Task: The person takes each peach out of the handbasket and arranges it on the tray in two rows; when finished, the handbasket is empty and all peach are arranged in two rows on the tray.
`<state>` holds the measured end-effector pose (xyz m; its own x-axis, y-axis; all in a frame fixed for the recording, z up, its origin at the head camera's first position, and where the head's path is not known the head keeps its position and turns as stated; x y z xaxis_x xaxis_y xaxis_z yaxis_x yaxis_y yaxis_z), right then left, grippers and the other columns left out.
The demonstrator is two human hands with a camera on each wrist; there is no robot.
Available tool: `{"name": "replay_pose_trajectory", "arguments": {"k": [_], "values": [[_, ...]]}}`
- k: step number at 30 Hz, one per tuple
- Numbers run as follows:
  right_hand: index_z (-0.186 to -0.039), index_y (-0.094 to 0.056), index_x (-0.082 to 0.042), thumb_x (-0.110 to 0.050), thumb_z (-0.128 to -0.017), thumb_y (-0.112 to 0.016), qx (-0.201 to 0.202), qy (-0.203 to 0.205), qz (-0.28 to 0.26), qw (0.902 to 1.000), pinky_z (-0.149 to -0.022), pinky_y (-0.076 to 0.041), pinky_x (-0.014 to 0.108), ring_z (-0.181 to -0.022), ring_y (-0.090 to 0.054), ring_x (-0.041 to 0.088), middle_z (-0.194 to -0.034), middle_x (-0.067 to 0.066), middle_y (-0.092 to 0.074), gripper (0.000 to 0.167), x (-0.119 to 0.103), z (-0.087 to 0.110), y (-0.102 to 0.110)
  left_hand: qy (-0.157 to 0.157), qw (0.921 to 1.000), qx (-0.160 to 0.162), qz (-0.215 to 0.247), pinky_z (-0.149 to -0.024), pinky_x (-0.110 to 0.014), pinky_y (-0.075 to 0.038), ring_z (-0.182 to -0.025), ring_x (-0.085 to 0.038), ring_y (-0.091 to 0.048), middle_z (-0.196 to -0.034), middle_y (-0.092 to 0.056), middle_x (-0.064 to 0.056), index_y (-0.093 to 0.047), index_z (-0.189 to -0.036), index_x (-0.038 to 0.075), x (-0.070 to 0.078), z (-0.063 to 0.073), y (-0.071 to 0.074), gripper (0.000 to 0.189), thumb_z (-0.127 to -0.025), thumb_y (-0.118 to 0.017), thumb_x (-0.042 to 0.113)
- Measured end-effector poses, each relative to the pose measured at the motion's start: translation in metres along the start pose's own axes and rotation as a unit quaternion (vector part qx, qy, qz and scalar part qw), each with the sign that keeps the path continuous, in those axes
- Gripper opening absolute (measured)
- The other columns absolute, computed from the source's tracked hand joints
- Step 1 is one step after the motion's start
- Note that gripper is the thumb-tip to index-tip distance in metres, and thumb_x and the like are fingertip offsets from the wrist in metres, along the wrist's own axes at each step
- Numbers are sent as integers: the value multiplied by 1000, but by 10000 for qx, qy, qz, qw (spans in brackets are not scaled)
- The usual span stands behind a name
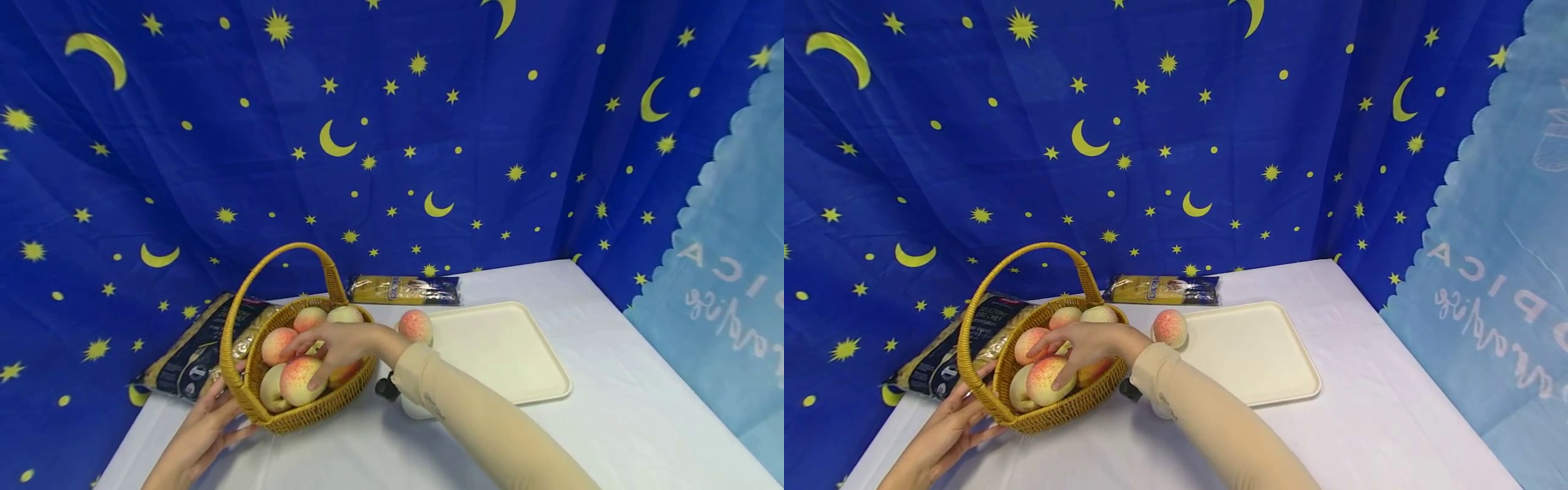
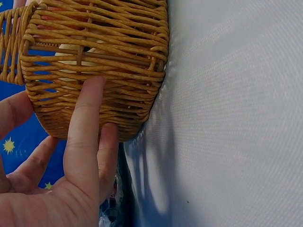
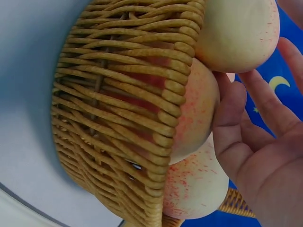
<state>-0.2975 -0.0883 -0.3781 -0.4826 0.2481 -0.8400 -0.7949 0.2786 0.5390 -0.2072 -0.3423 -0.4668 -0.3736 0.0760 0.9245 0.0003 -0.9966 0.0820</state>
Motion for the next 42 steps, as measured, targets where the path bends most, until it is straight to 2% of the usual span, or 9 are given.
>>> {"name": "replay_pose_trajectory", "arguments": {"k": [8, 13, 19, 24, 32, 36, 39, 42], "values": [[-151, -62, -12, -10, -88, -90, -196, -260, 289, 9991, -113, -49, 21, -134, -54, 5, -153, 3, -62, 69, 1, -6, 4, 2, 10000, -2, 12, -106, -58, -61, -118, -6, -63, -158, -46, 0, -12, -174, 33, -1, 0, 0, 74, -114, -56, 27], [-151, -62, -15, -12, -87, -91, -334, -510, 431, 9972, -118, -43, 19, -142, -51, 4, -154, -5, -62, 70, -1, -7, 4, 8, 10000, -5, 15, -106, -58, -61, -119, -7, -63, -156, -48, 2, -12, -174, 33, 0, -1, 0, 74, -114, -56, 27], [-152, -61, -12, -7, -87, -90, -496, -449, 563, 9962, -122, -40, 19, -148, -50, 9, -157, -1, -60, 71, -7, -10, 1, 38, 9999, -5, 101, -106, -59, -60, -119, -7, -63, -143, -54, 14, -15, -173, 35, 1, -1, 1, 72, -114, -57, 26], [-147, -64, -10, -7, -85, -92, -466, -377, 746, 9954, -121, -42, 20, -142, -53, 10, -153, 3, -62, 68, -7, -13, 1, 44, 9999, 66, 144, -105, -58, -61, -117, -6, -64, -148, -52, 9, -17, -172, 36, 0, 0, 0, 72, -113, -57, 25], [-142, -66, -10, -11, -85, -93, -472, -219, 999, 9936, -118, -45, 19, -131, -55, 4, -147, 3, -66, 63, -7, -14, 2, 39, 9999, 59, 140, -103, -57, -62, -121, -13, -64, -168, -32, -14, -11, -174, 34, -1, -1, -1, 73, -115, -53, 21], [-142, -67, -15, -17, -86, -93, -429, -261, 1183, 9917, -117, -44, 19, -132, -55, 3, -145, -3, -66, 61, -7, -13, 5, 25, 9999, 79, 108, -103, -57, -62, -122, -13, -64, -163, -40, -8, -15, -173, 35, -2, 0, -1, 73, -114, -55, 21], [-141, -68, -19, -21, -87, -93, -349, -308, 1352, 9897, -113, -45, 17, -132, -55, 3, -144, -6, -66, 59, -8, -10, 9, 20, 9999, 97, 111, -103, -57, -62, -122, -13, -64, -156, -47, 0, -18, -172, 35, -3, 0, -1, 72, -113, -57, 23], [-140, -69, -23, -23, -88, -92, -276, -387, 1348, 9897, -108, -47, 16, -130, -55, 3, -144, -8, -65, 58, -8, -8, 13, 21, 9999, 86, 136, -103, -57, -62, -122, -13, -65, -153, -49, 2, -20, -172, 36, -3, -1, 0, 71, -113, -58, 23]]}}
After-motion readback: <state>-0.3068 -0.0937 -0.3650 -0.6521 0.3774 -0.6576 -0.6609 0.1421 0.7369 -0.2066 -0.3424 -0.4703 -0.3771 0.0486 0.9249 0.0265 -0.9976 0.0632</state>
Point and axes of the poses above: each hand's wrist, its own z-axis away from the middle knuckle, its own y-axis out of the back of the hand, x = y × z, the point moved 4 cm from there along -z, towards the middle knuckle
